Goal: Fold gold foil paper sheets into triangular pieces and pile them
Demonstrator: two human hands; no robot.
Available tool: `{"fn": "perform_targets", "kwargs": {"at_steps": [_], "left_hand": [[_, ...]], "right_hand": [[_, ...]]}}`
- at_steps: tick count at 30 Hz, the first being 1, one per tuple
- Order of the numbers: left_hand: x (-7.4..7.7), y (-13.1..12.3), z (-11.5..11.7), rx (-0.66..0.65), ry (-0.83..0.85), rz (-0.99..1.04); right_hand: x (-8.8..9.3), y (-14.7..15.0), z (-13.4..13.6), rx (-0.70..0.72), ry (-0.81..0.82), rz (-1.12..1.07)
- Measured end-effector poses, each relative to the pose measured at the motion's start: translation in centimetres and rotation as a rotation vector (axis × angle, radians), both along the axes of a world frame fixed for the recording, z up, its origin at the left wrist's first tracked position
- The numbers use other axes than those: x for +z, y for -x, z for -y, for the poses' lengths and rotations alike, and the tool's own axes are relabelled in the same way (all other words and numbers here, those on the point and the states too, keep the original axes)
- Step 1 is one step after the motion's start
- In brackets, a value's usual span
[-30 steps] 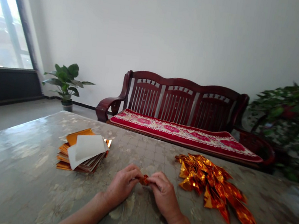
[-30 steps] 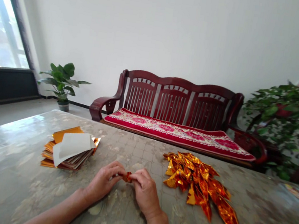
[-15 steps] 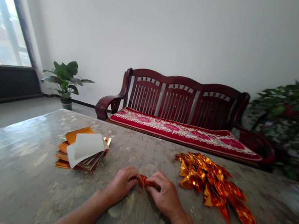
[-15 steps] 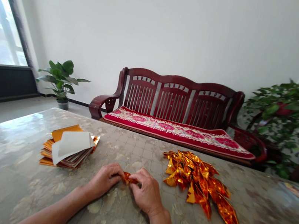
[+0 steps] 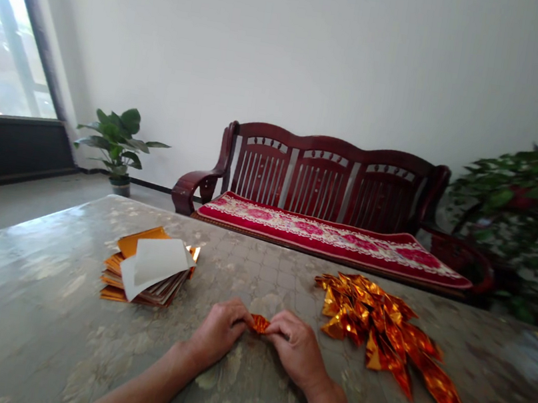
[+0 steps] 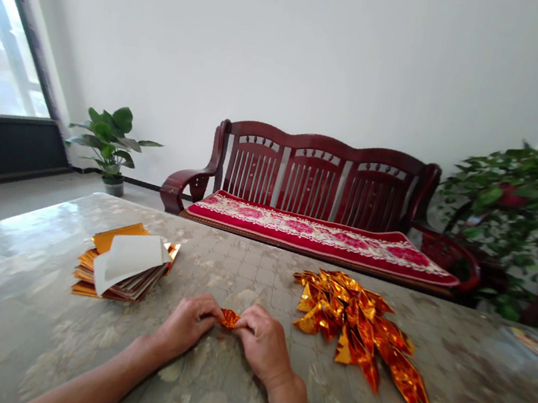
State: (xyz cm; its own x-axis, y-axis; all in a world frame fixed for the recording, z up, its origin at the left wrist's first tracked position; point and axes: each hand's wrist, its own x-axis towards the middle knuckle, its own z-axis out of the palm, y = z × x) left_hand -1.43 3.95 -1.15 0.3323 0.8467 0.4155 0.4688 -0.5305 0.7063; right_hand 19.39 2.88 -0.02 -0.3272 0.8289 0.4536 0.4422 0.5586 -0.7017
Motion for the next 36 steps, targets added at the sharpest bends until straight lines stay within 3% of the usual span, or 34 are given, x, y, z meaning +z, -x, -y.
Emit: {"fn": "perform_targets", "kwargs": {"at_steps": [17, 36], "left_hand": [[-0.2, 0.1, 0.3, 0.006, 0.153, 0.247], [-0.9, 0.2, -0.2, 0.069, 0.279, 0.243]], "right_hand": [[-1.0, 0.2, -0.2, -0.102, -0.05, -0.009], [-1.9, 0.2, -0.5, -0.201, 0.091, -0.098]]}}
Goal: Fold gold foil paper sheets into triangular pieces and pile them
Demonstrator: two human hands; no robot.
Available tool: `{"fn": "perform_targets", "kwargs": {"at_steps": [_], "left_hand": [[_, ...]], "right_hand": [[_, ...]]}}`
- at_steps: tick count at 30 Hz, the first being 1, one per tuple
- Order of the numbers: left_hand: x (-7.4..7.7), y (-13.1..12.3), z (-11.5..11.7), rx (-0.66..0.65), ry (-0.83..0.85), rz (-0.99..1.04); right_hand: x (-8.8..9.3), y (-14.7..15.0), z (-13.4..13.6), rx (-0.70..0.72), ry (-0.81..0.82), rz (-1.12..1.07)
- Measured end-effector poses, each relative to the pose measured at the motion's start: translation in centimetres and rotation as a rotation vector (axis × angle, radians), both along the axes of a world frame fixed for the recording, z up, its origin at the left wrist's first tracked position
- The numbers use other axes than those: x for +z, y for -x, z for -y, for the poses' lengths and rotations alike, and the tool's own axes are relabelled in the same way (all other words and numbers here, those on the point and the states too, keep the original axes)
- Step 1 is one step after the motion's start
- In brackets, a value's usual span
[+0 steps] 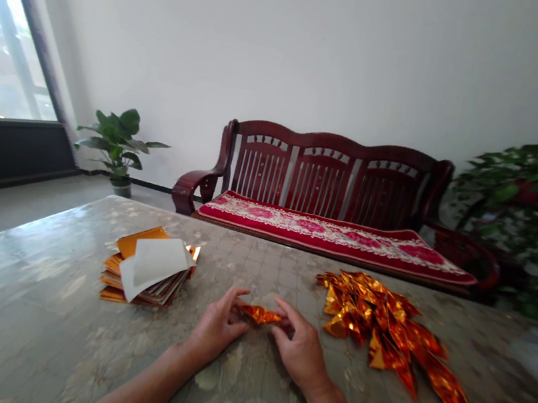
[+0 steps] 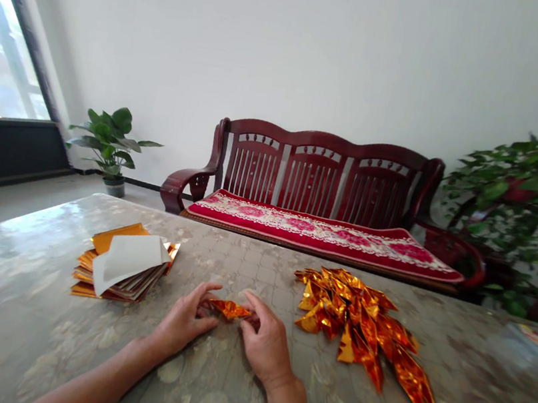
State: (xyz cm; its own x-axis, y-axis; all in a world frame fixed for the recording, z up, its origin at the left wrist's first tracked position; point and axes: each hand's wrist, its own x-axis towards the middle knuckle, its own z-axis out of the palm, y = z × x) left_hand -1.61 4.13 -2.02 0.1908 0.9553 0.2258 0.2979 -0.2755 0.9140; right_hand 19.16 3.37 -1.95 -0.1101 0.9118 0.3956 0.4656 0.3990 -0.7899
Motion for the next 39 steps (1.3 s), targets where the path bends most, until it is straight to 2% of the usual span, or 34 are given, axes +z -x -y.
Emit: {"fn": "perform_targets", "kwargs": {"at_steps": [23, 39], "left_hand": [[-0.35, -0.08, -0.39, 0.028, 0.006, 0.016], [-0.32, -0.15, -0.32, 0.081, -0.019, -0.037]], "right_hand": [[-0.62, -0.19, -0.42, -0.034, -0.091, -0.021], [0.09, -0.06, -0.36, -0.041, -0.065, 0.043]]}}
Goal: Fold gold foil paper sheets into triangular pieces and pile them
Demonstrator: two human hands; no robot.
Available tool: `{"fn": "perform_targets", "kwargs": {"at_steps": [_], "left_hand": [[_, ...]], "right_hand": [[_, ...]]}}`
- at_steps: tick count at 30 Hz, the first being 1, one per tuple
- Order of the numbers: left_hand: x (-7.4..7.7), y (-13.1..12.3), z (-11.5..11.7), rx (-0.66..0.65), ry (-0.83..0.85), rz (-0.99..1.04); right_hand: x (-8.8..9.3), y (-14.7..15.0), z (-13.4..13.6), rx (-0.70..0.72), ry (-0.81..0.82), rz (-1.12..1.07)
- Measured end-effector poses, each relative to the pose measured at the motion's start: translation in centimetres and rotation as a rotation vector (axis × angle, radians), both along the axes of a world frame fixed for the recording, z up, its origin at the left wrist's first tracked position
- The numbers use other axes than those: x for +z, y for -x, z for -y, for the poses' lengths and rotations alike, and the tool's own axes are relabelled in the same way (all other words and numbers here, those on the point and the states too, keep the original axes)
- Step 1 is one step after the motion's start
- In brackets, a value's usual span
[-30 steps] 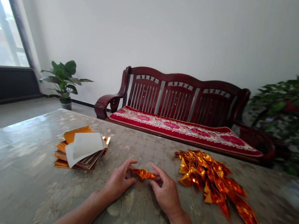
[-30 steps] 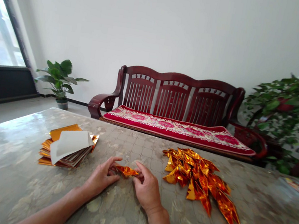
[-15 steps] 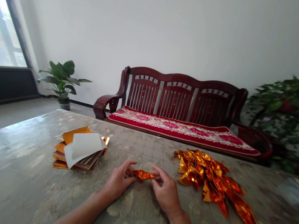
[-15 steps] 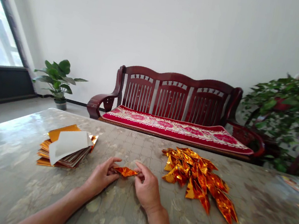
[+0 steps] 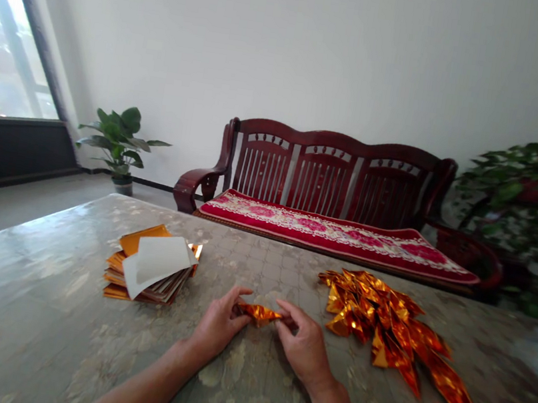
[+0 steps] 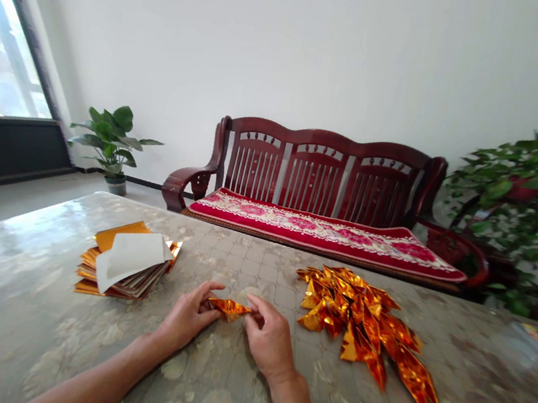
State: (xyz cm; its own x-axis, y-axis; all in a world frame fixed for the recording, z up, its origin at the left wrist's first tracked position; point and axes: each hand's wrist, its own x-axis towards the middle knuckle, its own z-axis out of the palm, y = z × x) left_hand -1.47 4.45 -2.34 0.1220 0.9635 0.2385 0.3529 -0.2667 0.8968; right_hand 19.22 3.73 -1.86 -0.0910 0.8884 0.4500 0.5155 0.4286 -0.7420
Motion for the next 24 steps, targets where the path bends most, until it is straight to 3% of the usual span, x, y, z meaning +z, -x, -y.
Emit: {"fn": "perform_targets", "kwargs": {"at_steps": [12, 24], "left_hand": [[0.76, -0.05, 0.42, -0.012, -0.04, 0.019], [0.37, -0.14, 0.02, 0.012, -0.047, 0.012]], "right_hand": [[-0.27, -0.01, -0.05, -0.007, 0.007, 0.089], [0.58, 0.11, 0.65, 0.046, -0.035, 0.141]]}}
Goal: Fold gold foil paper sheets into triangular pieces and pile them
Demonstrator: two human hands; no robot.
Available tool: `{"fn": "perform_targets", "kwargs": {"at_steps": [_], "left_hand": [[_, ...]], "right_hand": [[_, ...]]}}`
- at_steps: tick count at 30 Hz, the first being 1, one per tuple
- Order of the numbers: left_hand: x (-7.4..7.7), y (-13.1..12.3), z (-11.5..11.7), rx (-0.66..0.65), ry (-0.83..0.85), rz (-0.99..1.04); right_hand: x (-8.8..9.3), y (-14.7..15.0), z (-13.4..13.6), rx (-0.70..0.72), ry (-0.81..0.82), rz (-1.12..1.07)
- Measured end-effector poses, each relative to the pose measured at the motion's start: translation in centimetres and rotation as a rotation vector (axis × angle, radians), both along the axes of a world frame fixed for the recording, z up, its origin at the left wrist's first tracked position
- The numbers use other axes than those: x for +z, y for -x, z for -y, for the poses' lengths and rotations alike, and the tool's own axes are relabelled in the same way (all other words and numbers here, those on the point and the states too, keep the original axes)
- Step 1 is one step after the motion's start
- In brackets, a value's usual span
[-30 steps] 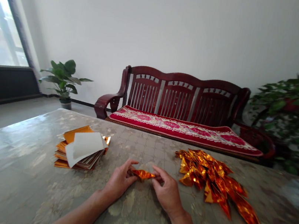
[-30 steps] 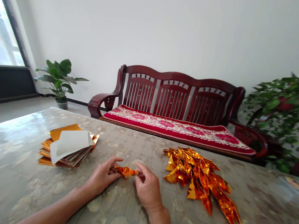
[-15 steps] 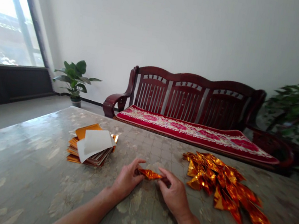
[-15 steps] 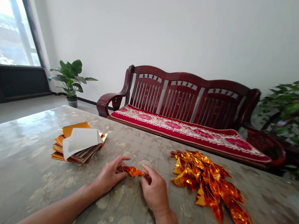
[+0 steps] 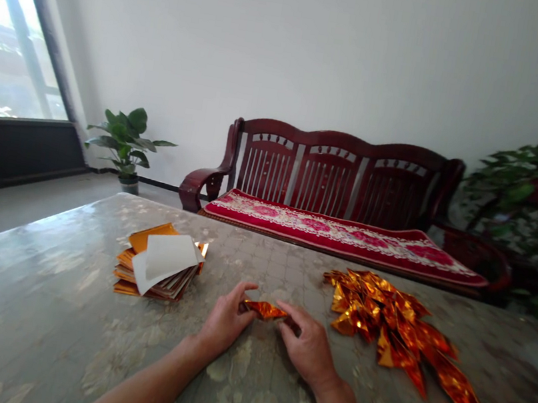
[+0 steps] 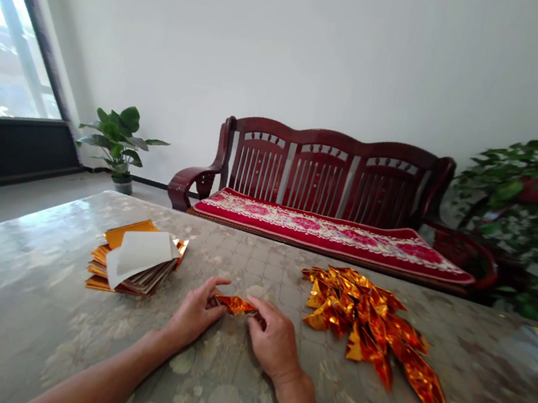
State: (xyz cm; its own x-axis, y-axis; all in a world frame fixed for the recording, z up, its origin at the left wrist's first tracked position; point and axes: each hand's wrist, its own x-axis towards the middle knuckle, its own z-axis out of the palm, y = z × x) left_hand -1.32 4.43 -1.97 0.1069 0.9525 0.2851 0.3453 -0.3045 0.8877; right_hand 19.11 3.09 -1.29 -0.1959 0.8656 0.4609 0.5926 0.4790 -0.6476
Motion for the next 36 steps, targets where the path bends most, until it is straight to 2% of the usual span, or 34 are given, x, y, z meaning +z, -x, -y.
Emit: {"fn": "perform_targets", "kwargs": {"at_steps": [6, 24, 30, 36], "left_hand": [[-0.02, -0.06, -0.23, -0.003, 0.024, 0.045], [0.21, -0.88, -0.44, -0.03, 0.015, 0.022], [-0.09, -0.84, -0.47, -0.022, 0.005, 0.021], [0.22, -0.98, -0.28, -0.037, 0.015, -0.026]], "right_hand": [[-0.25, -0.03, -0.01, -0.051, 0.016, -0.049], [0.5, 0.33, 0.27, -0.047, 0.061, -0.2], [0.57, 0.28, 0.31, -0.05, 0.087, -0.201], [0.73, 0.26, 0.36, -0.047, 0.081, -0.183]]}}
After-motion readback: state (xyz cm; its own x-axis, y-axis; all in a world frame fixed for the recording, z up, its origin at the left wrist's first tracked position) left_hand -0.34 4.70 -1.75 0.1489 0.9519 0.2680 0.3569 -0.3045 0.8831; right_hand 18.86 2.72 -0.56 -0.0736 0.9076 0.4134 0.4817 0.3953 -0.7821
